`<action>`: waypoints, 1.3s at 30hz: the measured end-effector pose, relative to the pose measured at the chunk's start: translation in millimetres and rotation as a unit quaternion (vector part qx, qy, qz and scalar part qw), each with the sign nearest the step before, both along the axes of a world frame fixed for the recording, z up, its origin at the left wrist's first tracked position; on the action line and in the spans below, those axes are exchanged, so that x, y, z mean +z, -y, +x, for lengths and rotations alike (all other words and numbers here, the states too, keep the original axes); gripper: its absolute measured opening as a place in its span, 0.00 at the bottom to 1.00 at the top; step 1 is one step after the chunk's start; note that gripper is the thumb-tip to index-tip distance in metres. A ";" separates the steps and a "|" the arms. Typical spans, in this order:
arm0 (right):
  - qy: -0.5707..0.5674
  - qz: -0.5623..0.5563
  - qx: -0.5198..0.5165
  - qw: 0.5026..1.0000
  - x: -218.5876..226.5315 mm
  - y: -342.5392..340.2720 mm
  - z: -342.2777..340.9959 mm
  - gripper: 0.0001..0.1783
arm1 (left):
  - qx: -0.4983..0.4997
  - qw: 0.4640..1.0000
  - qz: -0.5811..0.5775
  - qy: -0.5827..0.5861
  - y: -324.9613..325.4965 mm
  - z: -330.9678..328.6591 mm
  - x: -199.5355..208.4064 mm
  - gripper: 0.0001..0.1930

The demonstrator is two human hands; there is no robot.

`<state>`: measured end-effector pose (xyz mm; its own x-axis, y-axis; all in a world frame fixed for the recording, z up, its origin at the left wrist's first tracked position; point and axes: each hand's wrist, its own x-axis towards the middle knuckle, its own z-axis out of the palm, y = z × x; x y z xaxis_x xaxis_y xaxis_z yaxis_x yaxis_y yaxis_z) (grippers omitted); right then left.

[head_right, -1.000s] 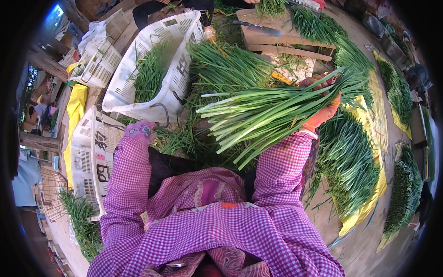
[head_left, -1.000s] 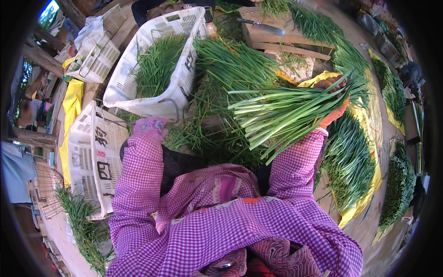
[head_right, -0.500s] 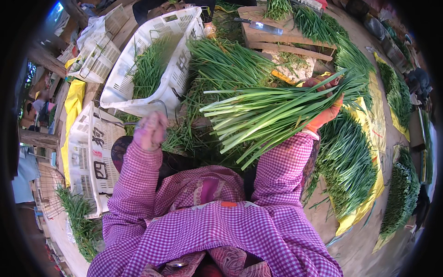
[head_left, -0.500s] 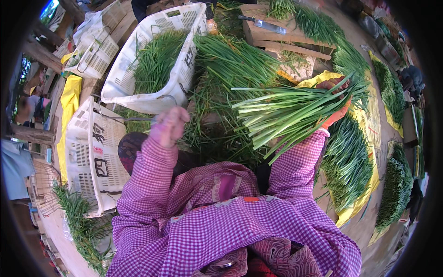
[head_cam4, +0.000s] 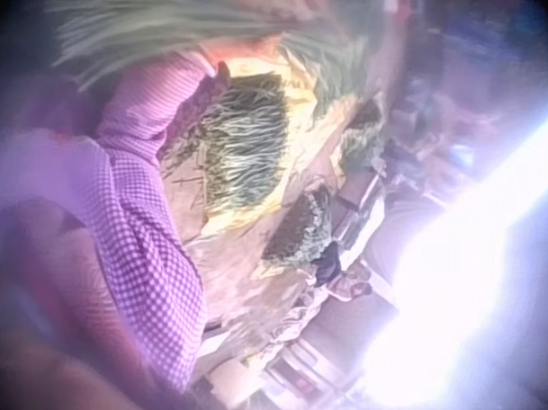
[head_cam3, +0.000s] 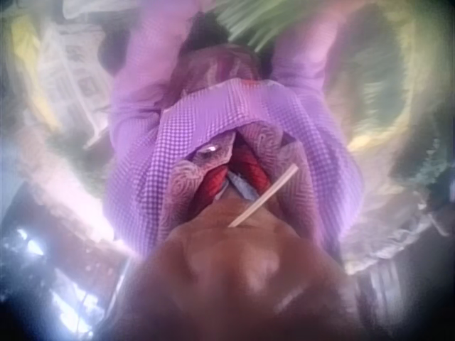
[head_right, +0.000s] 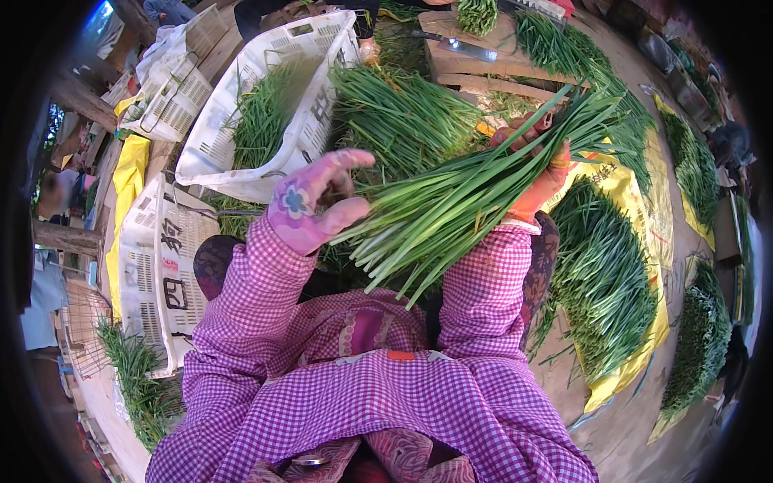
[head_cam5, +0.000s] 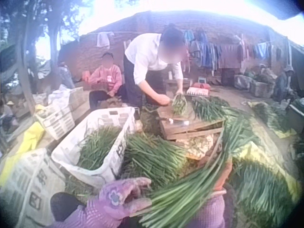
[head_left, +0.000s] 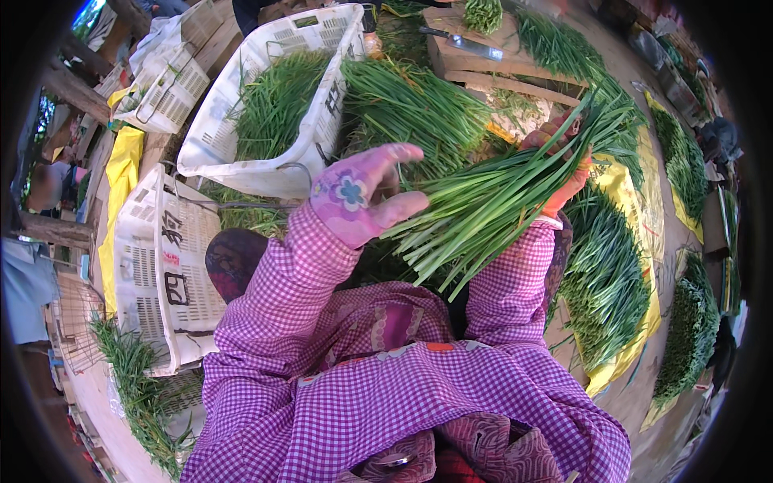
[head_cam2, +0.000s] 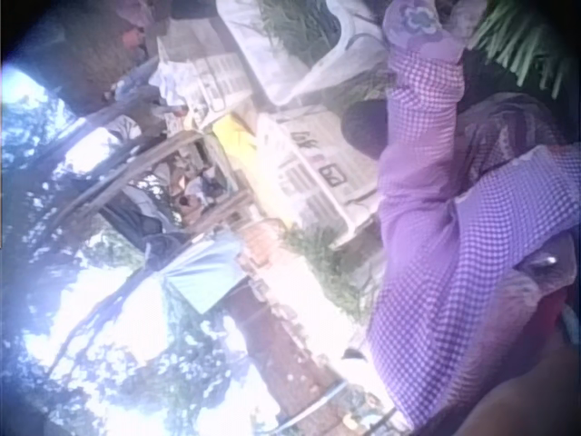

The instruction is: The person cleans and bundles leeks by removing yellowing leaves and roots by hand, and then placing the cleaned leeks into a crate.

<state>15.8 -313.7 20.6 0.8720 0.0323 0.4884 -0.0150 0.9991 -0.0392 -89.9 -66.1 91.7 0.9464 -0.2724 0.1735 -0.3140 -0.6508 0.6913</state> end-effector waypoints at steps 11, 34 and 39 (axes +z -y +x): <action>0.103 0.074 0.048 0.991 4.6 8.5 2.0 0.17 | 0.098 0.925 0.361 -0.065 -89.5 1.5 -45.9 0.10; 0.059 0.100 0.049 0.992 -1.3 7.8 4.7 0.18 | 0.042 0.963 -0.166 -0.208 -71.6 -29.0 -42.4 0.09; 0.086 0.121 0.055 0.987 -0.9 21.4 3.5 0.15 | 0.092 0.886 0.429 -0.150 -123.3 -20.5 -62.3 0.26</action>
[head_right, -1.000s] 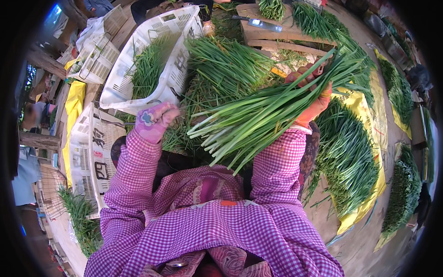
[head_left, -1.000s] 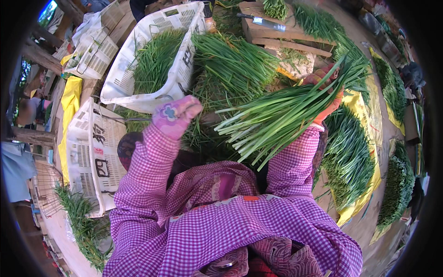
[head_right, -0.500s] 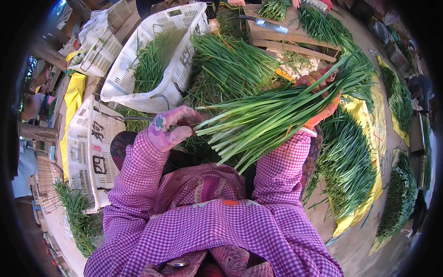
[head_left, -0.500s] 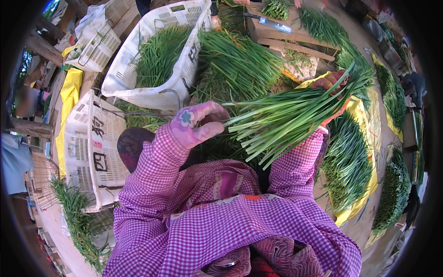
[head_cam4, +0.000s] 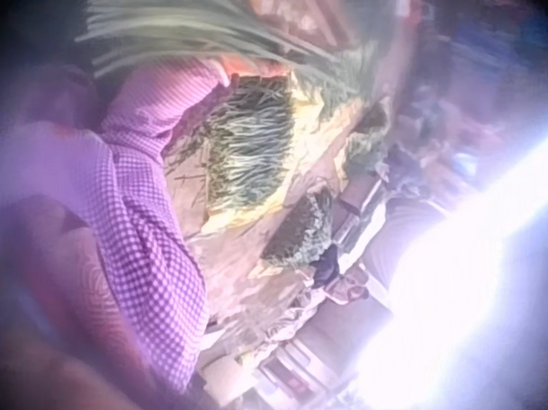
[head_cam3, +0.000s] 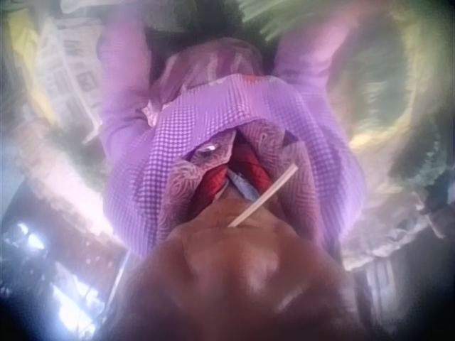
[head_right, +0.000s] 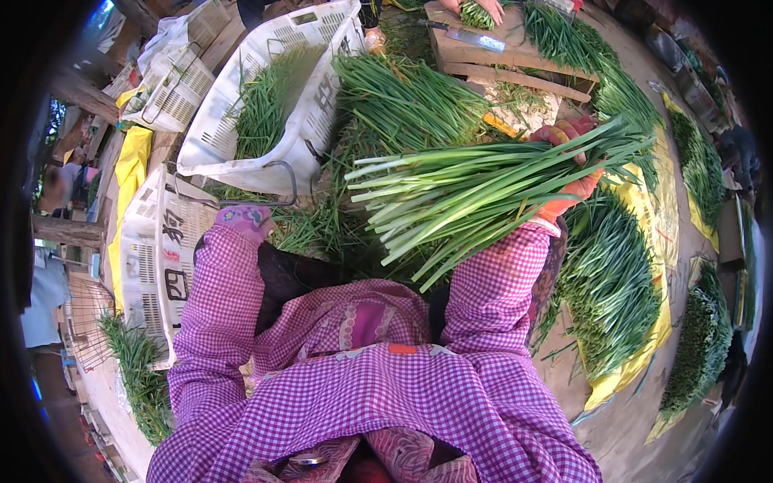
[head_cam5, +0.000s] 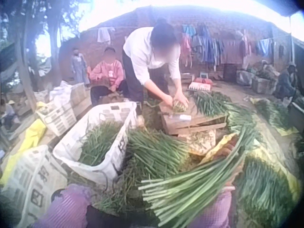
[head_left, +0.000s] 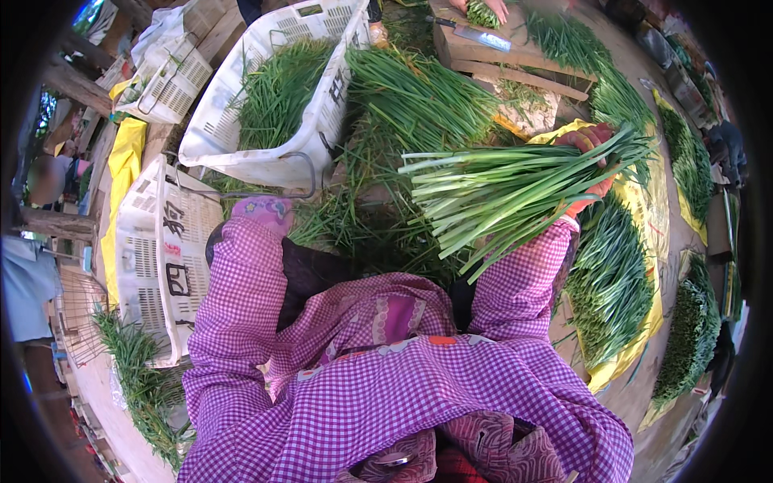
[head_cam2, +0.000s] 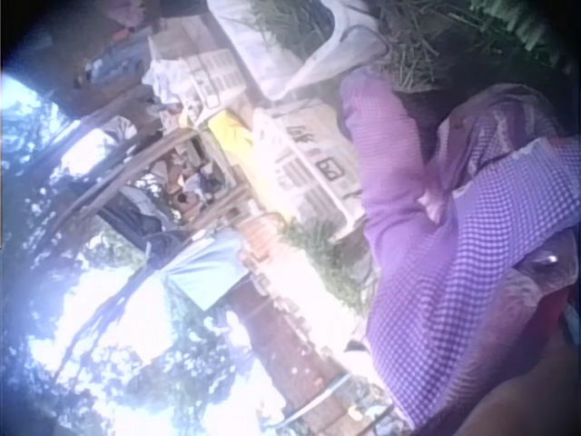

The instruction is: The person cleans and bundles leeks by removing yellowing leaves and roots by hand, and then placing the cleaned leeks into a crate.

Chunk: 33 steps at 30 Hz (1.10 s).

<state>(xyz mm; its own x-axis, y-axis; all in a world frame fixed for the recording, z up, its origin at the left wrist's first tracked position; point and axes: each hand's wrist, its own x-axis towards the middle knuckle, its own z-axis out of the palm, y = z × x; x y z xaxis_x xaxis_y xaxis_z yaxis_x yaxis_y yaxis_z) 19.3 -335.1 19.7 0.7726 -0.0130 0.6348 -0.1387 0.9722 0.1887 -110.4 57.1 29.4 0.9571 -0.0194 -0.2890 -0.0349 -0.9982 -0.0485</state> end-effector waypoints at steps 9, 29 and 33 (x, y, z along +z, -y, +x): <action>-0.030 0.015 0.010 0.999 -2.2 -13.6 0.6 0.12 | 0.010 0.677 -0.732 -0.070 93.9 8.4 -15.9 0.21; -0.003 -0.014 -0.015 1.000 -6.9 -4.4 1.4 0.13 | 0.058 0.973 -0.088 0.207 11.6 -3.5 20.2 0.17; -0.068 -0.110 -0.103 0.986 -15.9 -5.4 6.7 0.14 | -0.116 0.835 -0.264 0.468 74.7 2.1 44.7 0.13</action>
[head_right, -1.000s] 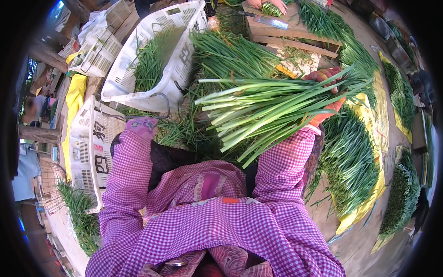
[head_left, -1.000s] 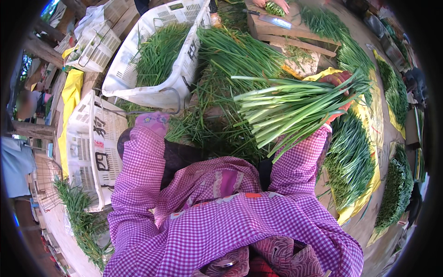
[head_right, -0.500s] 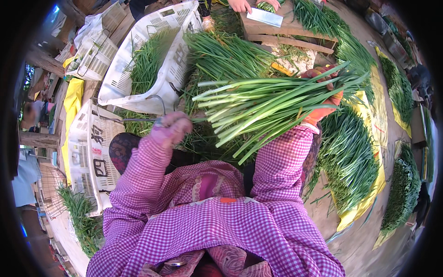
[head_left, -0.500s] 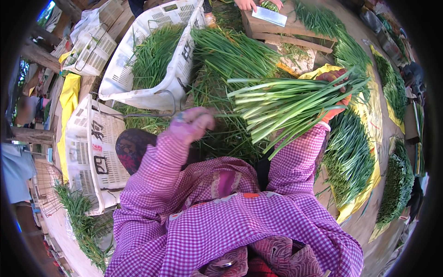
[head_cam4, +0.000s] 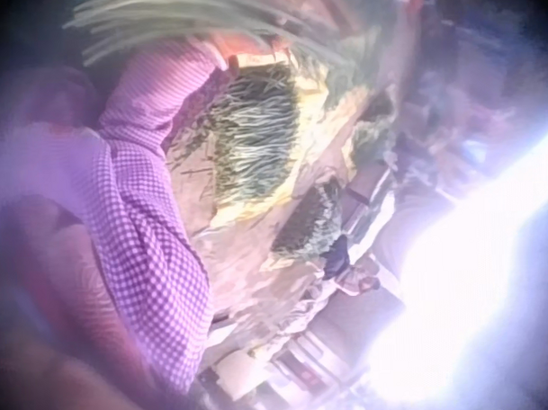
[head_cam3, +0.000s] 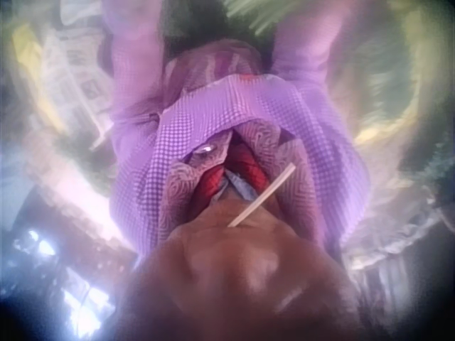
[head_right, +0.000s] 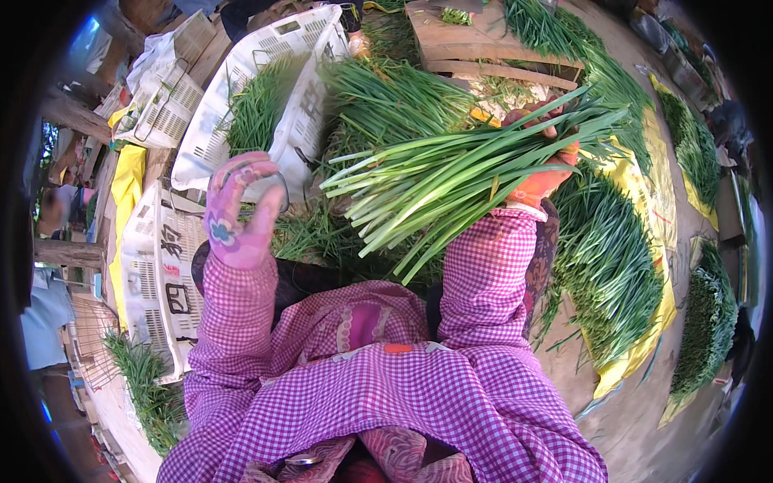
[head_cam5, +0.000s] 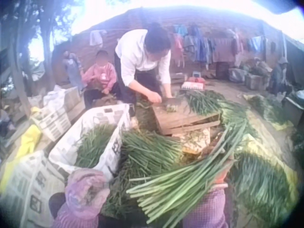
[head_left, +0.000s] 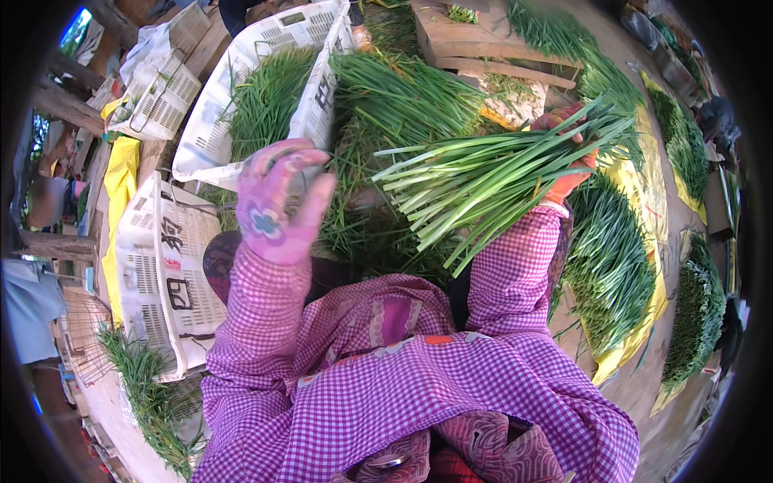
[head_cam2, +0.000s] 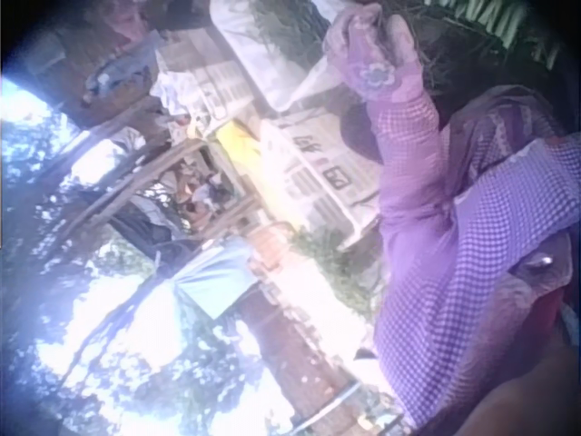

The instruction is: The person cleans and bundles leeks by removing yellowing leaves and roots by hand, and then placing the cleaned leeks into a crate.

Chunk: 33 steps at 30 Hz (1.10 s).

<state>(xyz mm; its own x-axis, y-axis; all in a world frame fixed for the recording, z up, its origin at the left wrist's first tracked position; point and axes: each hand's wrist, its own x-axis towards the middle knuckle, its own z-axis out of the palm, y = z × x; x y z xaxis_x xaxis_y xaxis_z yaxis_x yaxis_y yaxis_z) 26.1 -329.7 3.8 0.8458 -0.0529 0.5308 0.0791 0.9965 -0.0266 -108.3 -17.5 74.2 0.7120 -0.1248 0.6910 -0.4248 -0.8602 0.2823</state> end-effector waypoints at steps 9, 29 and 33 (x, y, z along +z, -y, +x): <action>-0.049 0.059 0.045 0.996 0.2 -9.5 4.8 0.13 | -0.058 0.998 0.021 -0.035 59.7 17.9 -13.1 0.08; -0.346 -0.240 -0.016 0.907 14.2 -85.6 -9.4 0.14 | -0.331 0.736 -0.473 -0.354 76.5 14.3 -92.3 0.65; -0.378 -0.305 -0.052 0.873 0.7 -115.0 -12.7 0.11 | -0.300 0.648 -0.527 -0.460 67.4 1.6 -172.2 0.47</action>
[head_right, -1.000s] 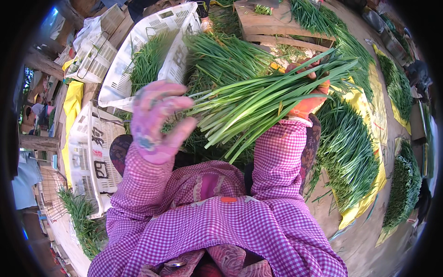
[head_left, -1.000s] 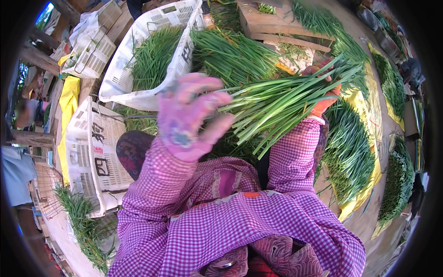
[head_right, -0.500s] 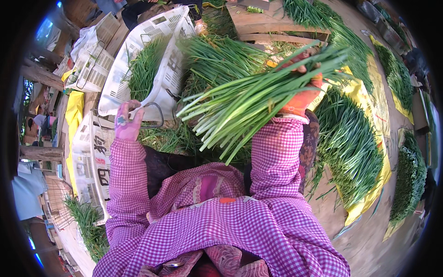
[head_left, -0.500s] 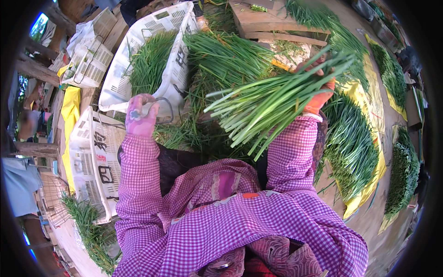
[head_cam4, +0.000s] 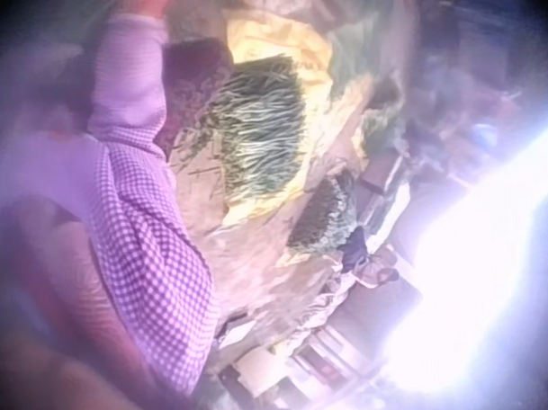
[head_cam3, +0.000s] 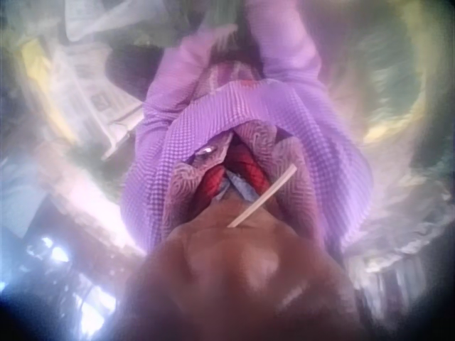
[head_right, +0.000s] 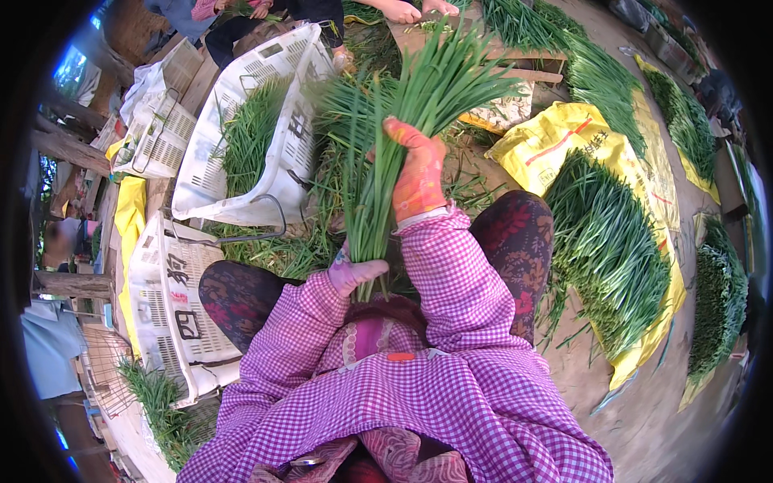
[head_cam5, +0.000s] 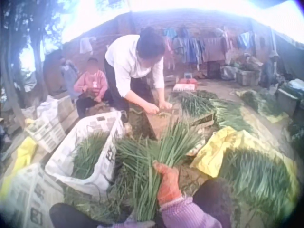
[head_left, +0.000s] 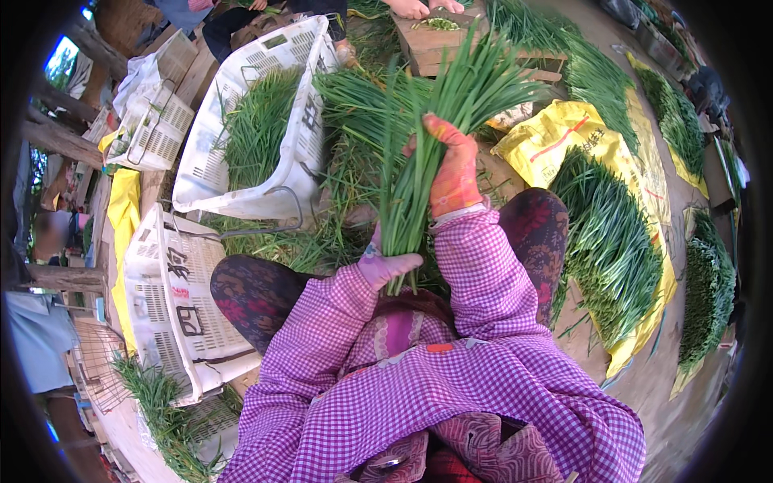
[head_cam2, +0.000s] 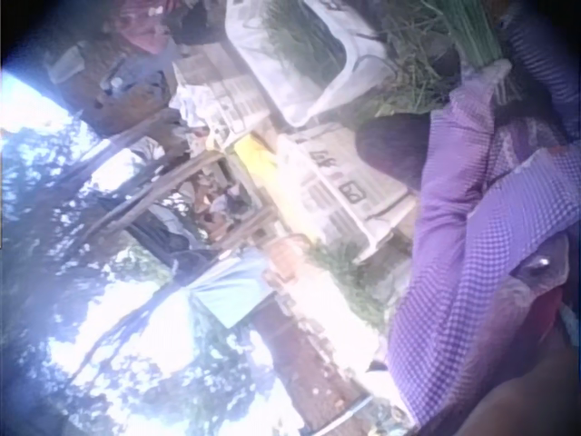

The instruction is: The person cleans and bundles leeks by removing yellowing leaves and roots by hand, and then placing the cleaned leeks into a crate.

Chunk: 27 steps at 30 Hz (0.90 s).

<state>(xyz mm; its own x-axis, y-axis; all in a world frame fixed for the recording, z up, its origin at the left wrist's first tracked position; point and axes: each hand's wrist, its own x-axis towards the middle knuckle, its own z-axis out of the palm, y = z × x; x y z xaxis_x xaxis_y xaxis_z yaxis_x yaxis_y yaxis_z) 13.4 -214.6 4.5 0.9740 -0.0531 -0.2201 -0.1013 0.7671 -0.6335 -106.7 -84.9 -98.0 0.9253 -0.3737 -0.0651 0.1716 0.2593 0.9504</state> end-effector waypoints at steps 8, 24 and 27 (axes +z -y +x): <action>-0.074 -0.019 0.024 0.997 -14.0 -37.8 -7.5 0.16 | -0.184 0.937 -0.206 -0.213 -19.6 -18.4 -50.5 0.28; 0.098 -0.220 0.198 0.950 -34.3 -7.5 14.4 0.14 | 0.029 0.896 -0.412 -0.165 -75.8 -9.5 -26.3 0.18; 0.195 -0.508 0.292 0.787 -30.9 -20.7 1.6 0.26 | 0.052 0.906 -0.380 -0.179 -76.4 -8.3 -29.2 0.17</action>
